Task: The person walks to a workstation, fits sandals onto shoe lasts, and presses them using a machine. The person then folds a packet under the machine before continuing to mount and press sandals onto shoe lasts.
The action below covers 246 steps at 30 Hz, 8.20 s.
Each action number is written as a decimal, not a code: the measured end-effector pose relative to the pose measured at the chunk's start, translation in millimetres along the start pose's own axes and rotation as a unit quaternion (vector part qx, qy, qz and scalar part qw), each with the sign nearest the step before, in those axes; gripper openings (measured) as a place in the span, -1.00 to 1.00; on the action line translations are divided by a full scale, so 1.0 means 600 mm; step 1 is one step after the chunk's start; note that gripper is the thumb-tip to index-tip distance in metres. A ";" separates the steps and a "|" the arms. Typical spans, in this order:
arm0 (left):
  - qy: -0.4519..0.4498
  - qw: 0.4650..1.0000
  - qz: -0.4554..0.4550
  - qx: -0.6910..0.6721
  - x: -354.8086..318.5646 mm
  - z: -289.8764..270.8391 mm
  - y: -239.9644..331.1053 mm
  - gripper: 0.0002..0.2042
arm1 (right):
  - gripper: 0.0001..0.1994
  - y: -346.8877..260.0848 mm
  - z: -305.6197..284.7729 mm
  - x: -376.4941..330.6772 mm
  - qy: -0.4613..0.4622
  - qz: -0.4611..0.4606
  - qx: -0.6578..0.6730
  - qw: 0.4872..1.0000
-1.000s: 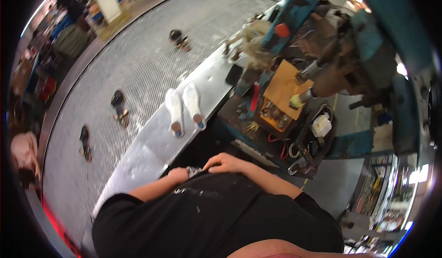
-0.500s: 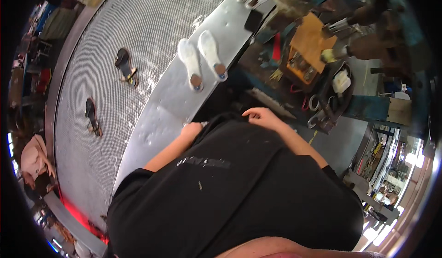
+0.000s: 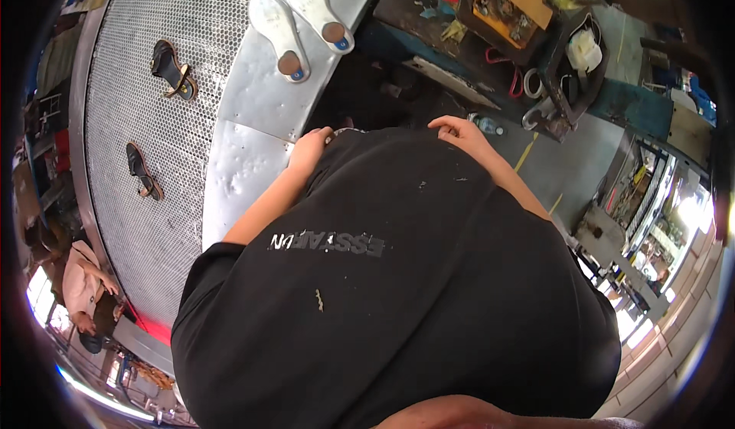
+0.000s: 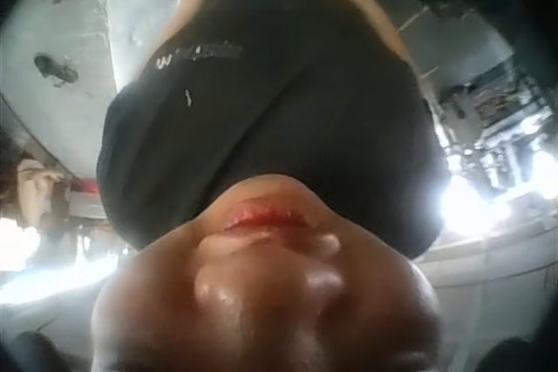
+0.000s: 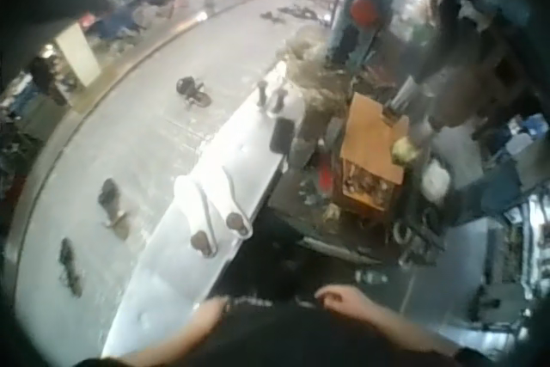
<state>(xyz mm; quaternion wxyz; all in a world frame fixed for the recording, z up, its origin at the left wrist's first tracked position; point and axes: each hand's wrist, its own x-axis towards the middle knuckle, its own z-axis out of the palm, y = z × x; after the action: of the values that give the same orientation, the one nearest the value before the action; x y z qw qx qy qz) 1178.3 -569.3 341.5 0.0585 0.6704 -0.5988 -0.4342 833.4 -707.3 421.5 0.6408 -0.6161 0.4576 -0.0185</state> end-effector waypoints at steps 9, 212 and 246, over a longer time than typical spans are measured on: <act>0.031 0.986 -0.105 0.122 -0.006 0.048 -0.011 -0.93 | -0.74 0.093 -0.007 0.006 -0.008 0.012 0.037 0.999; 0.431 0.653 -0.604 -0.152 -0.293 -0.299 -0.518 -0.24 | -0.31 -0.144 -0.236 0.189 0.676 0.046 -0.262 0.687; 0.166 0.642 0.172 -0.729 0.127 -0.342 0.156 -0.71 | -0.48 -0.325 0.156 -0.024 0.173 -0.323 -0.065 0.928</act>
<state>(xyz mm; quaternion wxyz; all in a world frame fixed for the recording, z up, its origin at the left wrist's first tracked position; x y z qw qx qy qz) 1234.6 -750.6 484.8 0.7003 0.3568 -0.1737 -0.5934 987.6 -673.3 570.2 0.4696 -0.7582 0.3373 -0.3012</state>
